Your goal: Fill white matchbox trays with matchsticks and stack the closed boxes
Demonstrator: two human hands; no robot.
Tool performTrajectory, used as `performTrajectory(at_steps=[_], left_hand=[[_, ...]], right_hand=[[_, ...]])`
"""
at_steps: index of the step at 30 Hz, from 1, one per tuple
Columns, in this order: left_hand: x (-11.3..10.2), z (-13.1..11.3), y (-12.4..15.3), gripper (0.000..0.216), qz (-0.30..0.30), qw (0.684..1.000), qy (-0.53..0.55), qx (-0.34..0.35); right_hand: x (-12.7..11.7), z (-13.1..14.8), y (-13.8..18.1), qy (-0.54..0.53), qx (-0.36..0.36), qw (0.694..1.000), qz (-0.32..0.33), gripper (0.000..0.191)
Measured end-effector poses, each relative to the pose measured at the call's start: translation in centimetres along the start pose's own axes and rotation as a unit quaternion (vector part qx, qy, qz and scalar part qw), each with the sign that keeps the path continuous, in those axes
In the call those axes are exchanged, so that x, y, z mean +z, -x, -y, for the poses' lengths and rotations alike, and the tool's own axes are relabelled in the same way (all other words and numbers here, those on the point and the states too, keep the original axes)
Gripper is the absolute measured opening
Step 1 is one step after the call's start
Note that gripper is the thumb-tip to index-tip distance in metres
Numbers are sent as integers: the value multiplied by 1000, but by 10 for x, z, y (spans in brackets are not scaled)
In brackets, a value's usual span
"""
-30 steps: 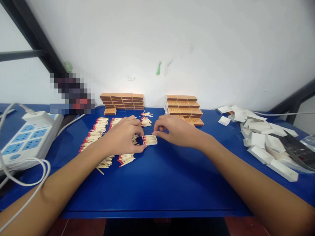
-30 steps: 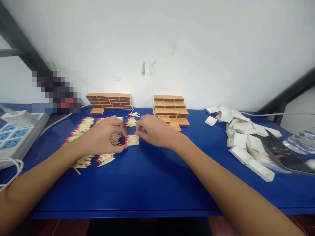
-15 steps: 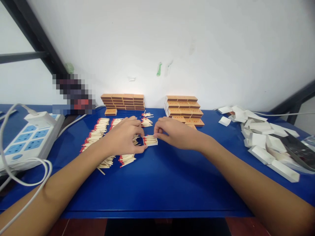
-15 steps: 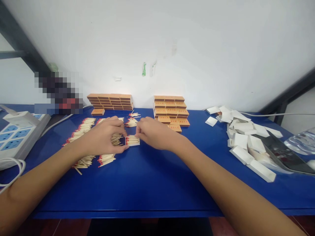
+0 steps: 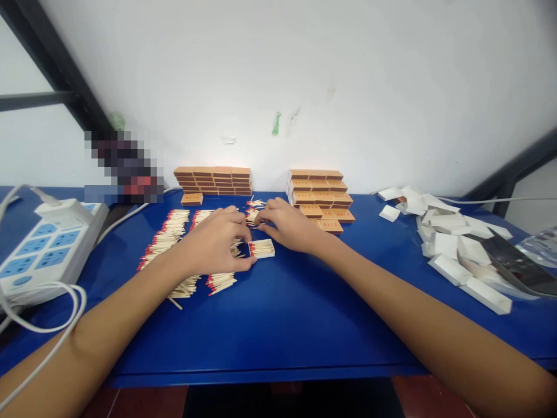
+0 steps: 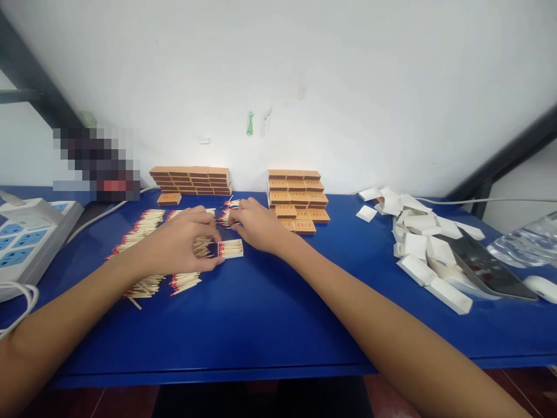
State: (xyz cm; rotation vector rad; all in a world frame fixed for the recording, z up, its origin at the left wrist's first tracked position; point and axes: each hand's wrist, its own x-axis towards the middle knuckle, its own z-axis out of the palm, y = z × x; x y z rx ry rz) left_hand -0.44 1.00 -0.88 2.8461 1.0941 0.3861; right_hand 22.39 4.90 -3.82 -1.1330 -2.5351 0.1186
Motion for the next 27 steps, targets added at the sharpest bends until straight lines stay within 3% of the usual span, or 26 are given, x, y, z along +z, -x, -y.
performTrajectory(at_steps=[6, 10, 17, 23, 27], left_hand=[[0, 0, 0, 28, 6, 1000, -7, -1], [0, -1, 0, 28, 8, 1000, -8, -6], [-2, -3, -1, 29, 10, 1000, -3, -17], [0, -1, -2, 29, 1, 1000, -8, -12], [0, -1, -1, 30, 0, 1000, -3, -3]], right_hand=[[3, 0, 0, 13, 28, 999, 17, 12], [-7, 3, 7, 6, 42, 998, 45, 15], [-31, 25, 25, -41, 10, 997, 66, 14], [-32, 39, 29, -46, -26, 993, 101, 14], [-30, 32, 26, -69, -13, 994, 79, 12]])
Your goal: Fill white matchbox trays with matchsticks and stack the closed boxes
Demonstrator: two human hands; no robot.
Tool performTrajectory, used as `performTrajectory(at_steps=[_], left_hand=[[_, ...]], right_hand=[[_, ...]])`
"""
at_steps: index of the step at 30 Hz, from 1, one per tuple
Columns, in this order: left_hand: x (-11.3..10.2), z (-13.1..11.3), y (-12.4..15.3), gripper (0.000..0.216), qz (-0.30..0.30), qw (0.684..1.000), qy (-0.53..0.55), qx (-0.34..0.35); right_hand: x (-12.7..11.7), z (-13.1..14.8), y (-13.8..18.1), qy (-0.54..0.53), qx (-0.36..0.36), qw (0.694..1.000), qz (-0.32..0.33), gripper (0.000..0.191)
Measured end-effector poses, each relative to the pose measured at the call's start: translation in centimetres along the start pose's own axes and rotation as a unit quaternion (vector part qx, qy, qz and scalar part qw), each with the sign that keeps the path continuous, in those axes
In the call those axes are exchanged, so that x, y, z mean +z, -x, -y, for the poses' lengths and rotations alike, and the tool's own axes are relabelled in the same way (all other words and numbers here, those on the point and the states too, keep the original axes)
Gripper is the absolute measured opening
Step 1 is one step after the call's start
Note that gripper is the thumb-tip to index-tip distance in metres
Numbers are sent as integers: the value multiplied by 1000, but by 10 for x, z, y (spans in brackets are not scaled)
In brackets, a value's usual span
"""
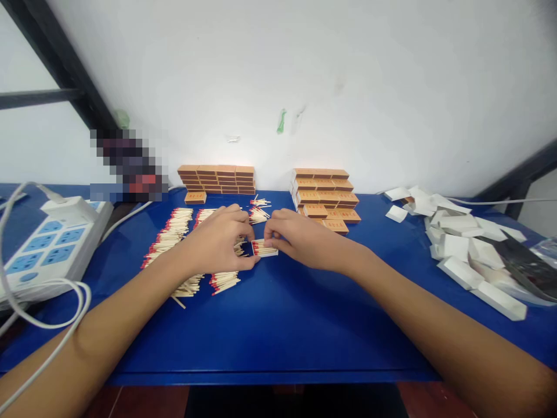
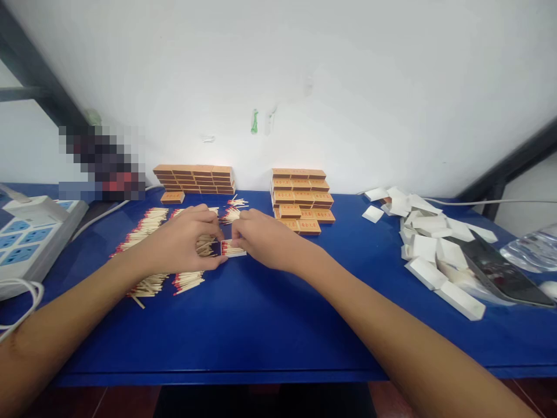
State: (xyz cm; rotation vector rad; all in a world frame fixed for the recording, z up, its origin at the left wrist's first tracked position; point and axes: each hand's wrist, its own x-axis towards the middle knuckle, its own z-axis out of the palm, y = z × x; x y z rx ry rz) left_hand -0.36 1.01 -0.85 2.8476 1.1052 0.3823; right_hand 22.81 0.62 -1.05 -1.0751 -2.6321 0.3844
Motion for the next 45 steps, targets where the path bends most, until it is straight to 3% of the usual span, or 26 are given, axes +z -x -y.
performTrajectory(at_steps=[5, 9, 15, 27, 34, 45], left_hand=[[0, 0, 0, 27, 3, 1000, 0, 2], [-1, 2, 0, 29, -3, 1000, -8, -2], [-2, 3, 0, 30, -4, 1000, -6, 9], [1, 3, 0, 29, 7, 1000, -10, -10], [3, 6, 0, 30, -19, 1000, -14, -1], [3, 6, 1, 29, -18, 1000, -9, 1]], right_hand=[[13, -17, -13, 30, 38, 996, -79, 12], [25, -26, -26, 66, 29, 994, -81, 23], [28, -28, -35, 62, 46, 992, -101, 11], [16, -43, -12, 70, 73, 993, -60, 13], [-2, -27, -2, 35, 47, 997, -59, 15], [2, -6, 2, -6, 15, 1000, 1, 7]])
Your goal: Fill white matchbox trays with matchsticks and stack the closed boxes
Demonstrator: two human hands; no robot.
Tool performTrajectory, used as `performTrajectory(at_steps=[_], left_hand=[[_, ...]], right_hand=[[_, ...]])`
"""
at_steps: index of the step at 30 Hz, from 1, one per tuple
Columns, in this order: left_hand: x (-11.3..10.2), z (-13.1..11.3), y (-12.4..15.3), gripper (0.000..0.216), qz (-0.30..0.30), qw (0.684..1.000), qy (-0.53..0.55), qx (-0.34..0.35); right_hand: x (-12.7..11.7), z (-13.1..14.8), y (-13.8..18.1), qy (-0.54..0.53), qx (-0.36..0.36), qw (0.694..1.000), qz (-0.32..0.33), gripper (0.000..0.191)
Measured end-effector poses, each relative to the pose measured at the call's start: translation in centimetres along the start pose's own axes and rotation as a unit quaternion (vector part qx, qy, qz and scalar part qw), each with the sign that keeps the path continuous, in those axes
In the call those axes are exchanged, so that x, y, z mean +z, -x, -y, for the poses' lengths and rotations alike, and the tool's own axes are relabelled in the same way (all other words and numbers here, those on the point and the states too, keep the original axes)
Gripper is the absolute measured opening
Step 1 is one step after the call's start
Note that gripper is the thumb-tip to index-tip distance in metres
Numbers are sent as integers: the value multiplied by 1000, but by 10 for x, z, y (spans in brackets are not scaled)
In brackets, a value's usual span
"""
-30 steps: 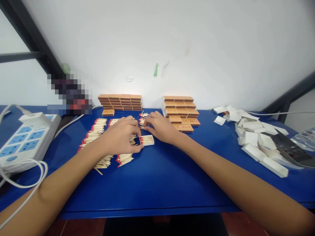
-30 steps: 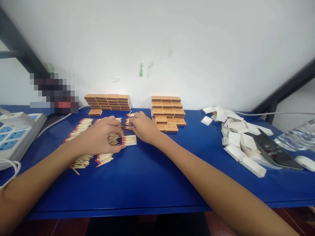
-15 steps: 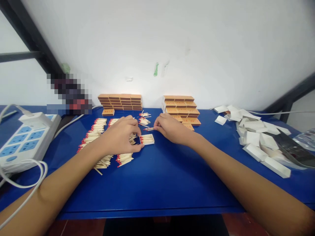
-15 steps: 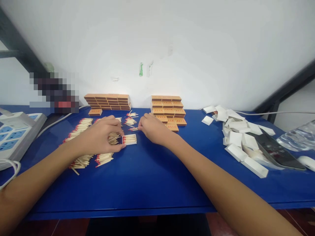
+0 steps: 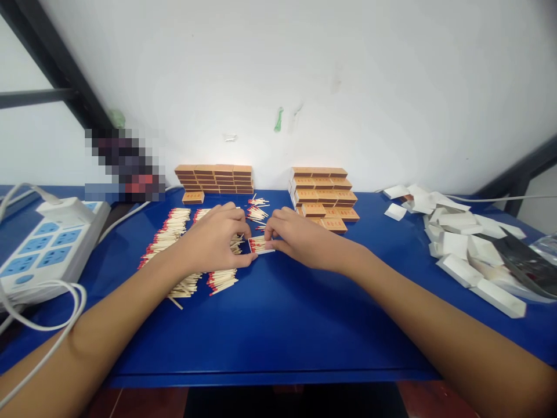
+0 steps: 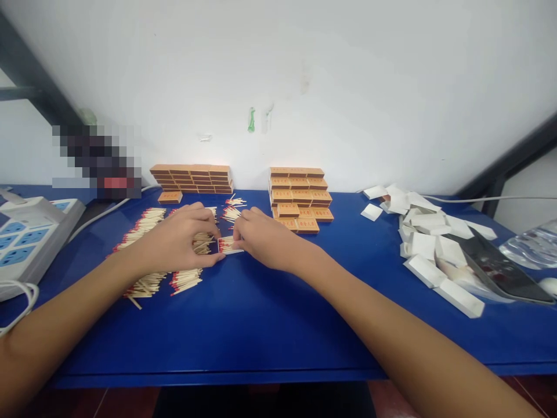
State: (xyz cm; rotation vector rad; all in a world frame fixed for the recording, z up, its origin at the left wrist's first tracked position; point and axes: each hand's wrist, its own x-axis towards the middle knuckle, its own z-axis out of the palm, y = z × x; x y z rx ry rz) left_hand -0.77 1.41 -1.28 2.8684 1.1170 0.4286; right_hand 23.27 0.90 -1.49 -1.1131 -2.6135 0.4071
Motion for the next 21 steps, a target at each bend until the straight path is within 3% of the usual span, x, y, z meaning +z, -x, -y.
performTrajectory(at_steps=[8, 21], left_hand=[[-1, 0, 0, 30, 6, 1000, 4, -1], [0, -2, -1, 29, 6, 1000, 10, 3]], right_hand=[[-4, -6, 1, -1, 4, 1000, 12, 10], [2, 0, 0, -42, -8, 999, -20, 10]])
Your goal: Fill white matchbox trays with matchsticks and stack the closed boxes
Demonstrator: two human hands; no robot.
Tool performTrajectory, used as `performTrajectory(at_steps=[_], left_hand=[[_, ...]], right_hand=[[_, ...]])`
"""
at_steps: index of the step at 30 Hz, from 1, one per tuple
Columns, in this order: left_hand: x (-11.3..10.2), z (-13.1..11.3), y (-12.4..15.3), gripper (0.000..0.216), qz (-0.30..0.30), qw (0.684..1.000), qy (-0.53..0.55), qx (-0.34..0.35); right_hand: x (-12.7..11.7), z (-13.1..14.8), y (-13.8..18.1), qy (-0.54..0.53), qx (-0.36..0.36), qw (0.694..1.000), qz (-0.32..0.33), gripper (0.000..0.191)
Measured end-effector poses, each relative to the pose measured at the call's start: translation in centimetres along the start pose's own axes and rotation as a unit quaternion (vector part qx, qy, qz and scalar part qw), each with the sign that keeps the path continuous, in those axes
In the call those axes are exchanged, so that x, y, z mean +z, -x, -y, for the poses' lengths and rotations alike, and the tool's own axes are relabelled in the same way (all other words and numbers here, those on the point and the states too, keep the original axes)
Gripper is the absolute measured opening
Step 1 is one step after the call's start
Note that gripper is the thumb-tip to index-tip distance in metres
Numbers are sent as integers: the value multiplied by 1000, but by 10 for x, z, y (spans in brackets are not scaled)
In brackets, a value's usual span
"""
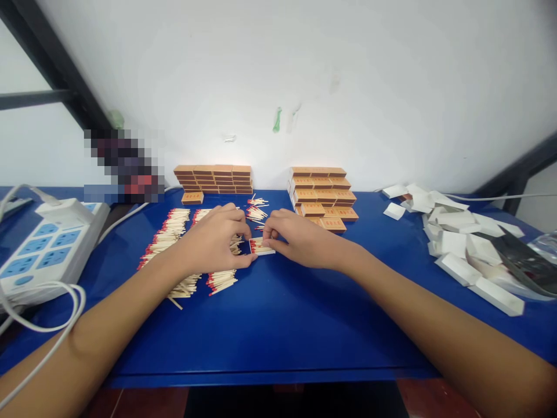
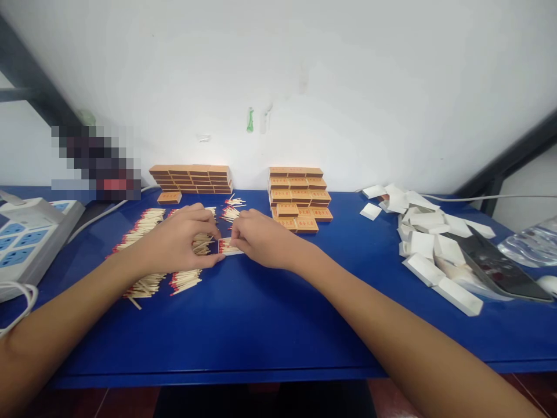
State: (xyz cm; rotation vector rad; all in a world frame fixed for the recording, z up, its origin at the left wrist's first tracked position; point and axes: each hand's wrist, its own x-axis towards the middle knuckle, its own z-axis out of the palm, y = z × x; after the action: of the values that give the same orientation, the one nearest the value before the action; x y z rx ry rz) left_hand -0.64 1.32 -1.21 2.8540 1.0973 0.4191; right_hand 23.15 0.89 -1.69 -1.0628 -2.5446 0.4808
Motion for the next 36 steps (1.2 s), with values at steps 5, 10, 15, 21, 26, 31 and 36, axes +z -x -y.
performTrajectory(at_steps=[5, 10, 15, 21, 26, 31, 36], left_hand=[[0, 0, 0, 30, 2, 1000, -3, -1], [-1, 0, 0, 29, 4, 1000, -6, -6], [1, 1, 0, 28, 0, 1000, 0, -3], [0, 0, -1, 29, 3, 1000, -1, 2], [-3, -4, 0, 27, 7, 1000, 2, -8], [-3, -4, -1, 27, 11, 1000, 1, -9], [-3, -4, -1, 28, 10, 1000, -1, -12]], right_hand=[[-6, -3, 1, 21, 15, 1000, -4, 9], [-13, -5, 3, 47, 45, 997, 35, 8], [-13, -1, 4, 42, 37, 998, 43, 11], [-11, 5, 3, 38, 35, 998, 47, 11], [-2, -2, 1, 32, 28, 999, -16, 5], [6, -5, 0, -4, 35, 999, -33, 12], [3, -6, 0, -5, 56, 998, -23, 12]])
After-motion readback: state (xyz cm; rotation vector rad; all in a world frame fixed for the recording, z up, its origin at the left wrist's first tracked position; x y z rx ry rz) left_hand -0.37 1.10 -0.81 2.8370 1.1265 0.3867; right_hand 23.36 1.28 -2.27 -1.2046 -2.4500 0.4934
